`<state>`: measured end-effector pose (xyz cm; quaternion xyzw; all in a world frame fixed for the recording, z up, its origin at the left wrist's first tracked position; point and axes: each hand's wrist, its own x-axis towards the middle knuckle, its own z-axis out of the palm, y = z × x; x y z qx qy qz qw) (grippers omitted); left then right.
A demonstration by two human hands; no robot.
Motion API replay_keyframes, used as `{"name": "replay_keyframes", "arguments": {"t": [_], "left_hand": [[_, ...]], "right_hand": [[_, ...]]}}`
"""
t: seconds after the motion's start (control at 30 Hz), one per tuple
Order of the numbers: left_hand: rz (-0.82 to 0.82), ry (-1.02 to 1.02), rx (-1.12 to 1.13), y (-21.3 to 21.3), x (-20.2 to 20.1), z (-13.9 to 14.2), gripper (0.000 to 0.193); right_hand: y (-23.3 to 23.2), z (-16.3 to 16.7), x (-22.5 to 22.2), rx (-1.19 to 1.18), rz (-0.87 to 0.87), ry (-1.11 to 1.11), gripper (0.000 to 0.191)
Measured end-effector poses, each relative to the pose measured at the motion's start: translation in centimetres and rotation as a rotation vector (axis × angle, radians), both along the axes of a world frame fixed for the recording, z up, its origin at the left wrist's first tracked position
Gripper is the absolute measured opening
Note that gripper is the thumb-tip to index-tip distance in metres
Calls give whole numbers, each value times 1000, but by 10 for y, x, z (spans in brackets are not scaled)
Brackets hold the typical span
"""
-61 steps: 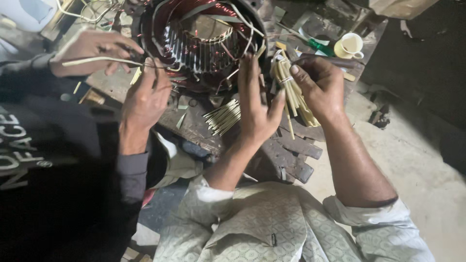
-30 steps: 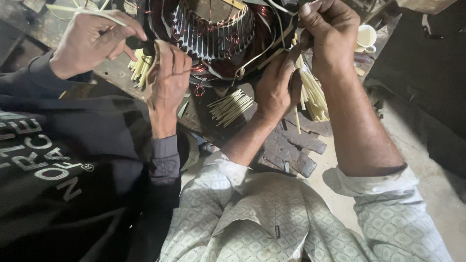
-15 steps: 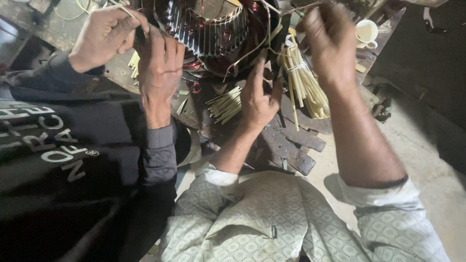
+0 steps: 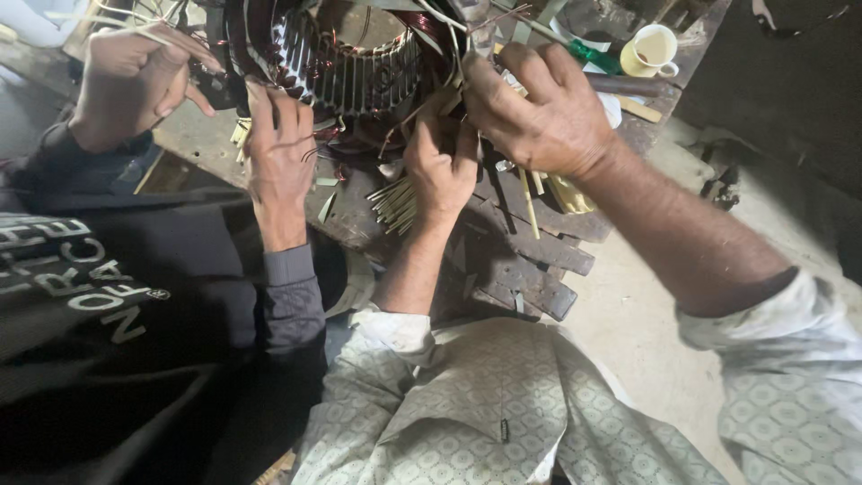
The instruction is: The person works on a motor stator, inserting and adjusting thin insulating rods into the copper windings. They use pliers to trim excess wire and continue fitting the rods into the slots, coordinating with a second person who also works on the same assembly.
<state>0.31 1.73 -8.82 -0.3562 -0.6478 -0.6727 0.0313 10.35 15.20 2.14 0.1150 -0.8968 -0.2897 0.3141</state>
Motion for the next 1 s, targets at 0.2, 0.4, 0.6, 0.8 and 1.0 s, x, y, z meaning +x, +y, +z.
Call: {"name": "replay_keyframes", "arguments": {"t": [0.2, 0.4, 0.6, 0.8, 1.0], "left_hand": [[18, -58, -1, 1, 7, -7, 34], [-102, -104, 100, 1, 14, -19, 56], [-38, 67, 34, -10, 19, -34, 60], [-286, -878, 328, -51, 4, -54, 39], [-483, -1224, 346, -54, -43, -52, 58]], "right_hand": [[21, 8, -8, 101, 155, -87, 29], [13, -2, 0, -13, -9, -144, 17], [-15, -34, -5, -1139, -162, 2, 10], [1, -38, -6, -1534, -259, -185, 12], [8, -30, -9, -1443, -308, -259, 14]]}}
